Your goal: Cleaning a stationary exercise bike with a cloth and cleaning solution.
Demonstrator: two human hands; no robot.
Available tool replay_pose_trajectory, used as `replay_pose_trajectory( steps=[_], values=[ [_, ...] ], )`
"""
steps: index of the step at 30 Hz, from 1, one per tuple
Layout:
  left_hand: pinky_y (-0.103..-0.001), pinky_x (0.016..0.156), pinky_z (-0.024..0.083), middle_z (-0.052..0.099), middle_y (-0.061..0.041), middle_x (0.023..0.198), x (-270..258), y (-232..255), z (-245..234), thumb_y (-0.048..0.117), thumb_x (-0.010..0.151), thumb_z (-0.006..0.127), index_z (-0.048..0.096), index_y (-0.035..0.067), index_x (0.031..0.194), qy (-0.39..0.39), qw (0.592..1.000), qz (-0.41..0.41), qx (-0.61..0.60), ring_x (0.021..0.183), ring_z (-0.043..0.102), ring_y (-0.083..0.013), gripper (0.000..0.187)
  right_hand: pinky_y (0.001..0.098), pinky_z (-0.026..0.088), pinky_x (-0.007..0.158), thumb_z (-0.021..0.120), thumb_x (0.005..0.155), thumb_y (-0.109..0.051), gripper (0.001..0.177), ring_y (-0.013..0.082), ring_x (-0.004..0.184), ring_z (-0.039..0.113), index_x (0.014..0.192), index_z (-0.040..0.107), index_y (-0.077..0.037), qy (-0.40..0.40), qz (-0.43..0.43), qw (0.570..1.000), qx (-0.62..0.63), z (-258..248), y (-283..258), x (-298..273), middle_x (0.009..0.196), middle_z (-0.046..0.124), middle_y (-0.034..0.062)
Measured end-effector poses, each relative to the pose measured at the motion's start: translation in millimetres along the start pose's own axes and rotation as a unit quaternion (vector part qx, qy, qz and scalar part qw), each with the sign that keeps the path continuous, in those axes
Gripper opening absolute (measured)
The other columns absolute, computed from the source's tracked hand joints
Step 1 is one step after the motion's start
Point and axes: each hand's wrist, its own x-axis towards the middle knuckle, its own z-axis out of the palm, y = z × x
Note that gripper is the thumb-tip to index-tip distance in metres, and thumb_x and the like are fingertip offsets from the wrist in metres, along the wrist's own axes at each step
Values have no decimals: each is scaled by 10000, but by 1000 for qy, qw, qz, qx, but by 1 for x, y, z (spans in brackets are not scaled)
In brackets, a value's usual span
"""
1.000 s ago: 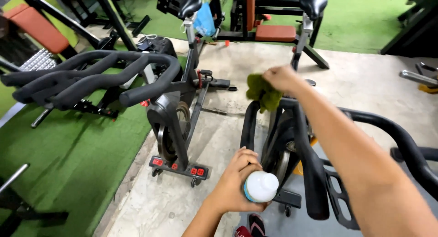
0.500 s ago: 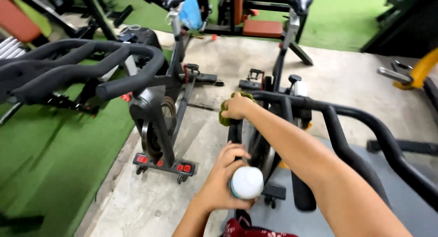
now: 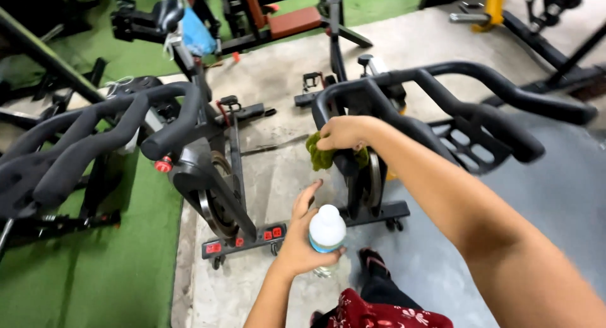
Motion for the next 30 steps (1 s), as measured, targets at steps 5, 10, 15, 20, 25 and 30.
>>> replay_pose_trajectory(
  steps=[5,10,15,20,25,30],
  values=[
    [-446,1175,380,433,-222,1595,-26,-23,0,238,573,887,664,-15,1095,-28,999,-38,-11,1479,429,-373,622,369,444,506,646,931,-372,437,206,613,523,1201,691,-31,61,-6,983,174,25,15,-53,795,599,114],
    [-368,1024,508,660,-183,1278,-45,-30,14,221,611,878,659,5,1158,-48,987,-132,-72,1187,645,-272,628,332,450,552,544,974,-384,437,132,721,523,1286,710,-127,149,18,922,356,73,43,-102,885,562,52],
    [-341,865,583,776,-116,979,-62,-43,28,248,645,896,659,39,1104,-77,967,-229,-79,929,737,-182,557,370,553,606,437,994,-485,498,171,921,672,1364,554,-173,151,95,807,563,195,109,-115,1308,645,-19],
    [-373,861,589,772,-164,1012,-78,-48,52,256,616,878,645,45,1143,-106,964,-242,-23,979,764,-269,614,318,503,570,419,1019,-463,484,172,875,673,1302,616,-124,56,77,707,701,275,153,-126,1107,726,50],
    [-409,855,584,747,-209,1026,-78,-47,90,261,579,869,638,31,1129,-149,946,-285,50,996,741,-352,640,259,429,539,406,1012,-515,515,120,812,641,1291,638,-150,-30,38,669,741,278,170,-149,1085,743,-2],
    [-432,848,580,747,-209,1014,-60,-33,155,268,554,872,673,36,1068,-197,934,-286,88,979,720,-379,598,267,427,593,652,960,-359,527,105,802,558,1456,557,-207,6,39,804,594,270,203,-177,1032,676,-4]
  ],
)
